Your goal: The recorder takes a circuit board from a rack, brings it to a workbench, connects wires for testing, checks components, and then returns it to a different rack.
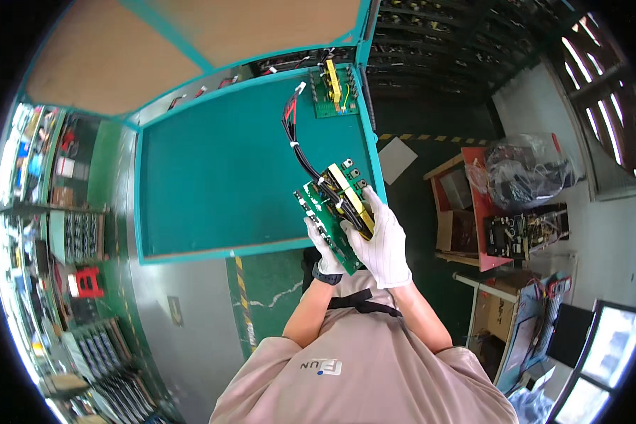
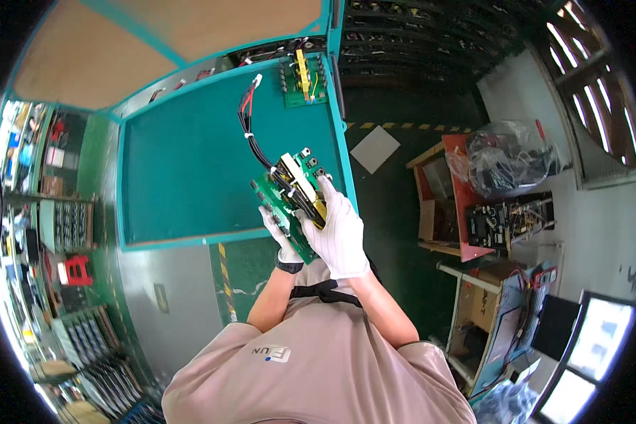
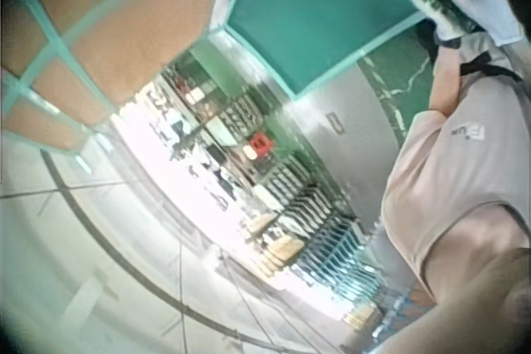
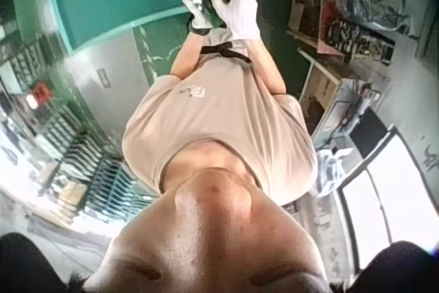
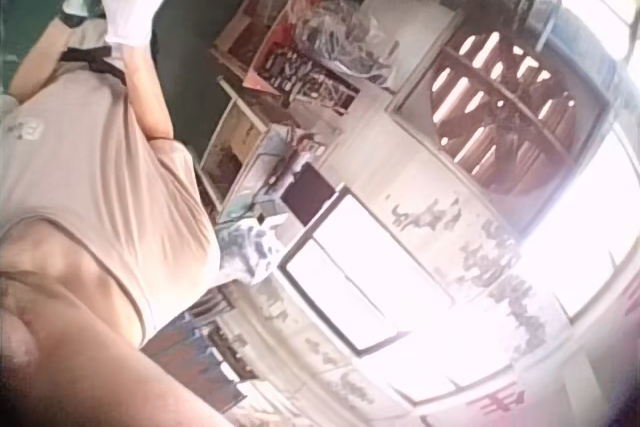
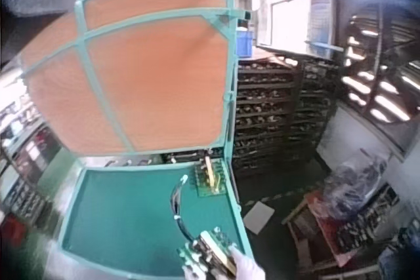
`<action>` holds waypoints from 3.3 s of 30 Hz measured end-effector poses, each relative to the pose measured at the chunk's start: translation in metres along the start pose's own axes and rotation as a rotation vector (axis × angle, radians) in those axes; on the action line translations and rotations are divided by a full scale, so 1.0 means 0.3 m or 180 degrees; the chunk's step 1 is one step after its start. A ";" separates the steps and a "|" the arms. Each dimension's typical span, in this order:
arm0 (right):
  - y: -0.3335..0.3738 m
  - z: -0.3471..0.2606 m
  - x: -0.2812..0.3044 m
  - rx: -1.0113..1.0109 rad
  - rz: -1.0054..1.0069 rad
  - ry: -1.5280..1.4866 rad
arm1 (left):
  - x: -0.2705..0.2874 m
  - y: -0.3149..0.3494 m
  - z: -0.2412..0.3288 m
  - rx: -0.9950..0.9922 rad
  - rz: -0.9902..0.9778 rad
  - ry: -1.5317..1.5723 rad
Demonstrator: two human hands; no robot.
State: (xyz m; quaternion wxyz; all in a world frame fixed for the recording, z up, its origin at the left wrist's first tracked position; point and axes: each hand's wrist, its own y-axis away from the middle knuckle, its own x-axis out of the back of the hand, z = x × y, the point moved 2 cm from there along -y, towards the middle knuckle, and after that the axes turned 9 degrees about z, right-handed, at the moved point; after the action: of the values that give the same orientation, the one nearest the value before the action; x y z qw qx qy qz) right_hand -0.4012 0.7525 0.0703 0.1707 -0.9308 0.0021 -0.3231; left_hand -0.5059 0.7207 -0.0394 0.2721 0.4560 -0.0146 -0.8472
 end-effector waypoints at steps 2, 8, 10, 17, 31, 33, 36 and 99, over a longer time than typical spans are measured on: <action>-0.014 -0.018 -0.082 -0.0182 0.0124 0.0116 | 0.007 -0.060 0.041 0.0173 -0.0278 0.0154; -0.049 0.039 -0.305 -0.0461 0.0751 -0.0016 | 0.103 -0.272 0.141 0.0911 0.0334 -0.0928; -0.060 0.071 -0.359 -0.0592 0.0873 0.0141 | 0.107 -0.458 0.193 0.1550 0.0074 -0.1217; -0.140 0.107 -0.453 -0.0389 0.1077 0.0243 | -0.096 -0.901 0.325 0.0943 -0.1371 -0.3845; -0.162 0.076 -0.420 -0.0578 0.1327 0.0163 | -0.046 -1.052 0.332 0.1120 -0.0973 -0.2562; -0.160 0.112 -0.436 -0.0514 0.1179 0.0353 | -0.120 -1.116 0.336 0.0811 -0.1388 -0.2702; -0.161 0.167 -0.486 -0.0481 0.0940 0.0580 | -0.258 -1.227 0.328 0.0092 -0.2116 -0.3815; -0.407 0.343 -0.629 -0.0311 0.1333 0.1228 | -0.268 -1.756 0.153 -0.2008 -0.1422 -0.5073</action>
State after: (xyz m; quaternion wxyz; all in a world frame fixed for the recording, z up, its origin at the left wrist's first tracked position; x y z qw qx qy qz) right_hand -0.5014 0.9217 -0.0795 0.1851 -0.8386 0.2423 -0.4515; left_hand -0.7424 1.1971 -0.0949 0.1223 -0.3739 0.1238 -0.9110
